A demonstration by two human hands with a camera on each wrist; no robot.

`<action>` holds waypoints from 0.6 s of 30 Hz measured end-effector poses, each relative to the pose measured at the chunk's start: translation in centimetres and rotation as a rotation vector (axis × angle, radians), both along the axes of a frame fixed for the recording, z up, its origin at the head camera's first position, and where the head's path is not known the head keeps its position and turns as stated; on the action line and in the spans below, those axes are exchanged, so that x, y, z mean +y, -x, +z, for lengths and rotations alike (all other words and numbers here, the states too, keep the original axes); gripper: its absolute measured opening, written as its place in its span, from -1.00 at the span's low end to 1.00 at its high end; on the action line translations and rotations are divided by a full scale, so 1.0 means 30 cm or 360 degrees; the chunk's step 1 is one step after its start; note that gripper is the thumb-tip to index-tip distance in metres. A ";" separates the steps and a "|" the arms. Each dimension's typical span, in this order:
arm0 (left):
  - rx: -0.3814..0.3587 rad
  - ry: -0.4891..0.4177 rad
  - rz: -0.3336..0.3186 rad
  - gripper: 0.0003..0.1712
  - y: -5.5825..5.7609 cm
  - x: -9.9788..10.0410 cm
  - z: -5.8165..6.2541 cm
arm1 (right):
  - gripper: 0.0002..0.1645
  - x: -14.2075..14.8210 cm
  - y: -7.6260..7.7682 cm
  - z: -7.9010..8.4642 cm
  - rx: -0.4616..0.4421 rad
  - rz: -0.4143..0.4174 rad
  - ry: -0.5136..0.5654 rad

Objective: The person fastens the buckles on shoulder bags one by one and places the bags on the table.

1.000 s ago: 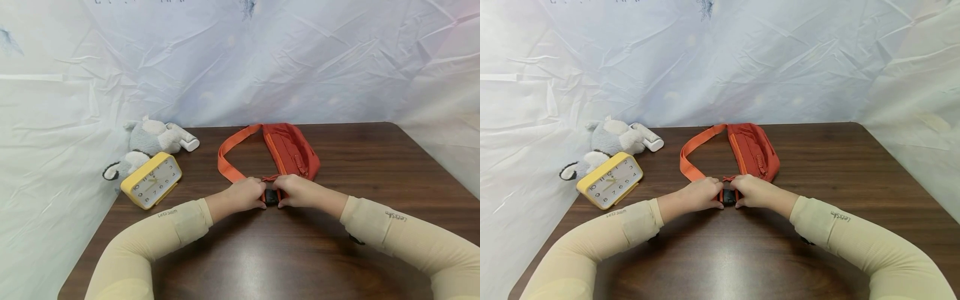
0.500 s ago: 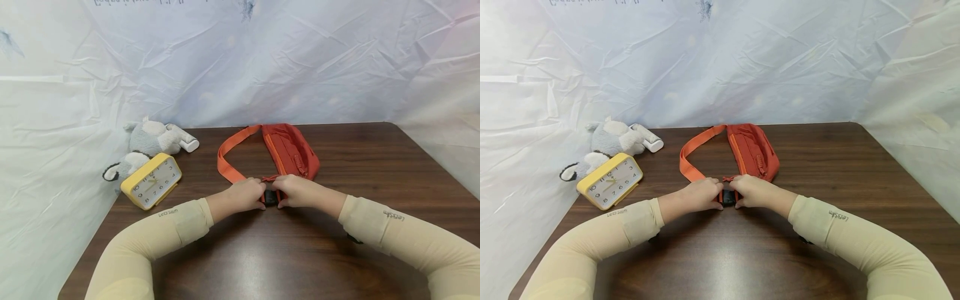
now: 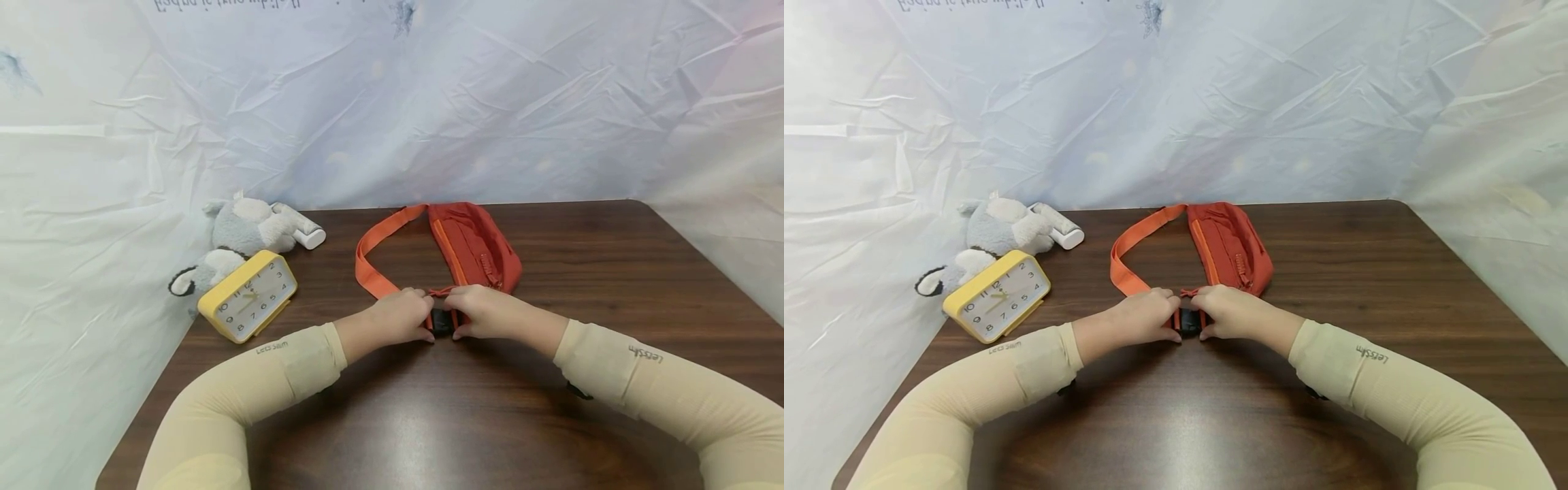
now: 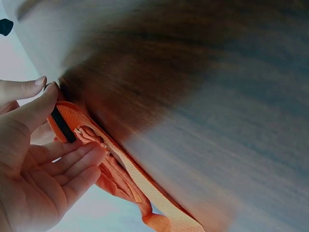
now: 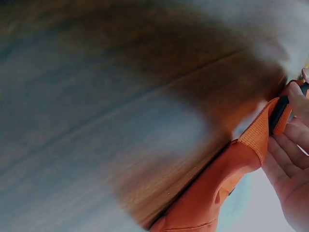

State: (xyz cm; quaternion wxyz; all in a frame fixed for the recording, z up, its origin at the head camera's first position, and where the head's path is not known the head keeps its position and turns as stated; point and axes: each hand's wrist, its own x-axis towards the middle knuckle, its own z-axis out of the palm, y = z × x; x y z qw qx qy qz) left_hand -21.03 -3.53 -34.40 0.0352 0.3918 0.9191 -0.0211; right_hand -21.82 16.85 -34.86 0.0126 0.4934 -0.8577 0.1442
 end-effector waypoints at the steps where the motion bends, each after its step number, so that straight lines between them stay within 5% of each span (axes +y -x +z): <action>1: 0.0009 0.0003 0.0003 -0.42 -0.001 -0.001 0.002 | -0.51 0.001 0.001 0.000 0.0000 0.0002 0.0005; 8: 0.0066 -0.0016 0.0018 -0.43 -0.003 -0.010 0.025 | -0.59 0.010 0.008 0.006 0.0059 0.0020 0.0097; 14: 0.0230 -0.0228 -0.0030 -0.51 0.004 -0.041 0.036 | -0.77 0.027 0.002 0.031 0.0188 -0.0084 0.0191; 18: 0.0291 -0.0299 0.0064 -0.68 0.009 -0.067 0.062 | -0.86 0.049 0.006 0.054 0.0272 -0.0150 0.0235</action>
